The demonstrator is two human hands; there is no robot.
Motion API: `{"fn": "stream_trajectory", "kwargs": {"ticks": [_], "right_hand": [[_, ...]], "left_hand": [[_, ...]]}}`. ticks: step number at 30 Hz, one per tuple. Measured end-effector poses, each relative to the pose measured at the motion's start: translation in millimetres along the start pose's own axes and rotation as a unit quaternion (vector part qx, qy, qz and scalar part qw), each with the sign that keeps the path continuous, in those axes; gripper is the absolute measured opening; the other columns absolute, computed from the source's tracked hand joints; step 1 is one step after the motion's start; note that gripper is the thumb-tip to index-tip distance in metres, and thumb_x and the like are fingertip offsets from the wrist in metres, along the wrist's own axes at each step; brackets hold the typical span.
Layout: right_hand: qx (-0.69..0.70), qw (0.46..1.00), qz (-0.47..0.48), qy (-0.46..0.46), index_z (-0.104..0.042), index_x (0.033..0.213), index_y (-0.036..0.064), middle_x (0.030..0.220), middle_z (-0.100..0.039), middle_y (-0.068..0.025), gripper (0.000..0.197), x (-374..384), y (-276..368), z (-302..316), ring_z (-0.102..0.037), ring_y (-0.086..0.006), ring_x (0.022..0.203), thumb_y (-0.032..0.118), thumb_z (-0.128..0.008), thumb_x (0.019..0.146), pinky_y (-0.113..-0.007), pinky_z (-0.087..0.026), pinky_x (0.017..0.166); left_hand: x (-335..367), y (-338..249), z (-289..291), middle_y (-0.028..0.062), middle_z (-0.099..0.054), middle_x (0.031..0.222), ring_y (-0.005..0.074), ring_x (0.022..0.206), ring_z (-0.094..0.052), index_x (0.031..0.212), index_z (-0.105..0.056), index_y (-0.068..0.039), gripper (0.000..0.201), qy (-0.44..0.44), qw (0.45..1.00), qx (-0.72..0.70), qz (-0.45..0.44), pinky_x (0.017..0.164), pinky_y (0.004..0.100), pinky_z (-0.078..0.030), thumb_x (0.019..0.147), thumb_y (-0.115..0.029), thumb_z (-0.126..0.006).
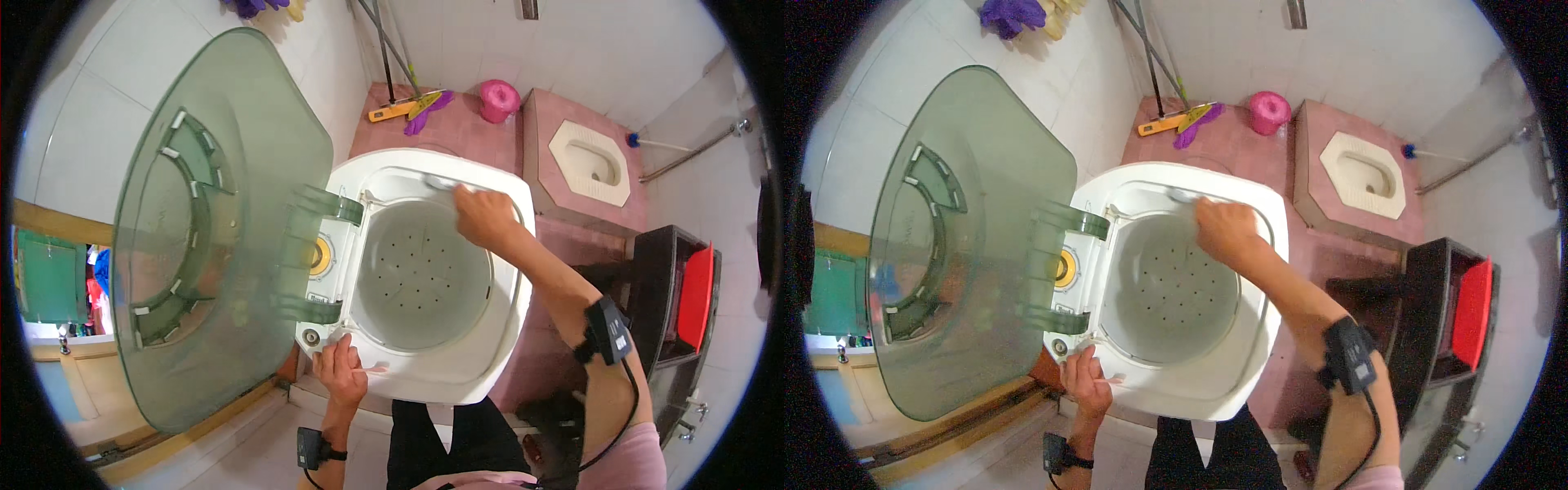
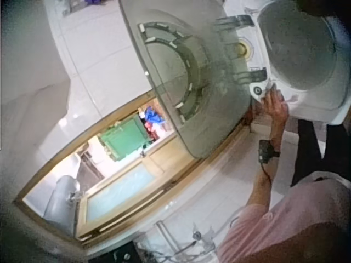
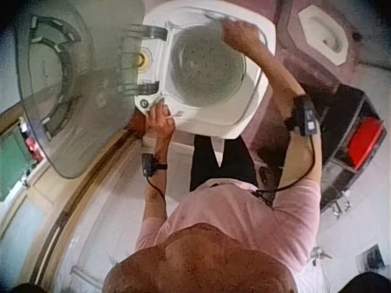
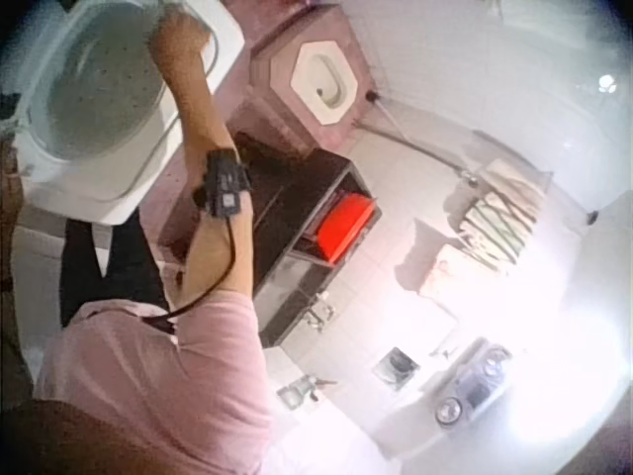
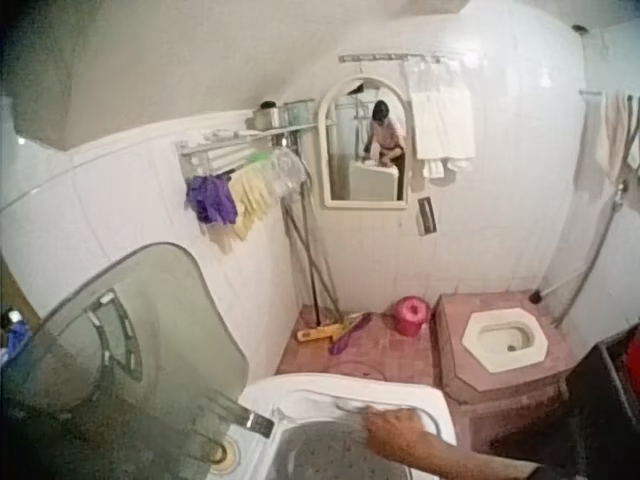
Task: Cleaning the surfaces of a small portable washing machine using a toothbrush and rinsing a basin in a bathroom sink.
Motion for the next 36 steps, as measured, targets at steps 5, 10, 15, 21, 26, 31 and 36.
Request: {"fn": "stream_trajectory", "kwargs": {"ticks": [5, 10, 15, 21, 26, 31, 36], "right_hand": [[0.066, 0.994, -0.077, -0.029, -0.048, 0.115, 0.0004, 0.069, -0.062, -0.0174, 0.041, -22, -39, -5, -0.063, -0.0324, 0.067, 0.013, -0.049, 0.076, -0.045, -0.049, 0.056], [0.110, 0.992, 0.066, -0.022, -0.050, 0.107, 0.0018, 0.076, -0.062, -0.0179, 0.031, 39, 90, 3, -0.062, -0.0353, 0.072, 0.014, -0.044, 0.079, -0.045, -0.048, 0.061], [0.088, 0.996, -0.030, -0.013, -0.053, 0.101, 0.0022, 0.081, -0.063, -0.0191, 0.029, 59, 56, 8, -0.064, -0.0337, 0.077, 0.018, -0.049, 0.077, -0.046, -0.050, 0.067], [0.084, 0.996, 0.008, 0.015, -0.056, 0.101, 0.0021, 0.089, -0.064, -0.0188, 0.033, 65, 98, 9, -0.063, -0.0323, 0.083, 0.023, -0.053, 0.075, -0.044, -0.050, 0.072], [0.102, 0.992, -0.061, -0.036, -0.056, 0.097, 0.0021, 0.083, -0.064, -0.0175, 0.026, 57, 47, 4, -0.063, -0.0340, 0.077, 0.017, -0.046, 0.078, -0.045, -0.050, 0.067], [0.089, 0.973, -0.212, -0.008, -0.055, 0.094, 0.0026, 0.077, -0.063, -0.0190, 0.025, -43, -41, -12, -0.062, -0.0361, 0.075, 0.020, -0.043, 0.080, -0.047, -0.049, 0.067], [0.081, 0.963, -0.257, -0.003, -0.056, 0.095, 0.0032, 0.082, -0.061, -0.0224, 0.026, -99, -81, -21, -0.061, -0.0371, 0.079, 0.021, -0.046, 0.079, -0.048, -0.048, 0.068]], "left_hand": [[3, -8, -7, 0.0078, -0.051, 0.075, 0.0227, 0.063, -0.049, 0.094, -0.061, 0.000, 0.021, 0.002, 1.000, -0.008, -0.005, 0.056, 0.0368, -0.033, 0.076, -0.009, -0.055], [-1, -4, -10, 0.0088, -0.053, 0.077, 0.0230, 0.065, -0.051, 0.094, -0.060, 0.001, 0.022, -0.006, 1.000, -0.017, -0.015, 0.057, 0.0370, -0.034, 0.079, -0.013, -0.053], [1, -3, 1, 0.0110, -0.054, 0.077, 0.0249, 0.066, -0.051, 0.096, -0.060, 0.002, 0.035, -0.005, 1.000, -0.023, -0.004, 0.057, 0.0378, -0.035, 0.088, -0.026, -0.041], [-4, -5, -21, 0.0107, -0.054, 0.077, 0.0258, 0.064, -0.051, 0.095, -0.061, 0.001, 0.035, -0.006, 1.000, -0.015, 0.007, 0.057, 0.0379, -0.034, 0.089, -0.026, -0.041], [-1, -2, -9, 0.0105, -0.053, 0.076, 0.0256, 0.063, -0.049, 0.094, -0.061, 0.000, 0.030, -0.020, 0.999, -0.021, -0.021, 0.056, 0.0374, -0.034, 0.088, -0.024, -0.044], [-1, 0, -5, 0.0101, -0.051, 0.076, 0.0249, 0.061, -0.046, 0.095, -0.060, 0.001, 0.021, -0.017, 1.000, -0.017, -0.005, 0.055, 0.0370, -0.033, 0.085, -0.015, -0.048], [6, -12, -5, 0.0102, -0.051, 0.076, 0.0259, 0.061, -0.047, 0.095, -0.060, 0.001, 0.020, -0.017, 1.000, -0.005, -0.018, 0.055, 0.0378, -0.034, 0.084, -0.012, -0.049]]}}
Point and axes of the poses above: each hand's wrist, its own x-axis towards the middle knuckle, its own z-axis out of the back of the hand, y = z × x, the point moved 1 cm from there along x, towards the middle knuckle
